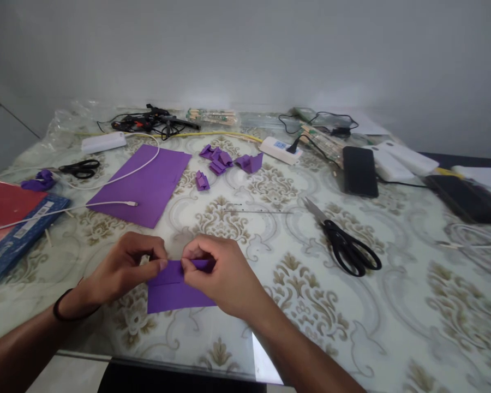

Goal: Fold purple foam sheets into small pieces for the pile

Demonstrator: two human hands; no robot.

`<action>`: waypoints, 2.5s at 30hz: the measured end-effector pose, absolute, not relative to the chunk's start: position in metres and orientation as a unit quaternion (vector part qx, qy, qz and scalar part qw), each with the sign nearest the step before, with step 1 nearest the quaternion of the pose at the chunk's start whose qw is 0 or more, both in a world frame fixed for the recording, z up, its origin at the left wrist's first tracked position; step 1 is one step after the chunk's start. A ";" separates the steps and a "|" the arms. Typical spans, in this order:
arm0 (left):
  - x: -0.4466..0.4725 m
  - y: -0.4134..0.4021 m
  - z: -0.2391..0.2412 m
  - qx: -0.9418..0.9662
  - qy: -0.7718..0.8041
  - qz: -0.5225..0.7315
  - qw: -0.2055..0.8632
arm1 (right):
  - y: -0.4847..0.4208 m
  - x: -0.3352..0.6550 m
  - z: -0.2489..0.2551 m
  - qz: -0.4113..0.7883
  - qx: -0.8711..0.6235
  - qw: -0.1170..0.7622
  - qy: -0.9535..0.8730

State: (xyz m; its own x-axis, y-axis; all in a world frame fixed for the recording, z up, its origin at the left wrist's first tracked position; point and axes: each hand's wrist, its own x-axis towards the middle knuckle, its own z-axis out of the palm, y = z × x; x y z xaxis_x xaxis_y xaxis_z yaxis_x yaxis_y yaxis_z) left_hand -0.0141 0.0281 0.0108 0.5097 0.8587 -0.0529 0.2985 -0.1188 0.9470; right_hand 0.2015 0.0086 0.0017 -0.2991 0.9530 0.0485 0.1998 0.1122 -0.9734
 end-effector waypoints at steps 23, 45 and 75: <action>-0.033 0.035 0.024 0.775 0.401 0.287 0.395 | 0.022 0.232 -0.002 0.442 -0.455 0.396 -0.664; -0.010 0.018 0.006 0.769 0.387 0.316 0.399 | 0.004 0.203 -0.005 0.385 -0.428 0.403 -0.711; -0.015 0.039 0.002 0.789 0.425 0.317 0.310 | 0.025 0.225 0.001 0.409 -0.468 0.432 -0.654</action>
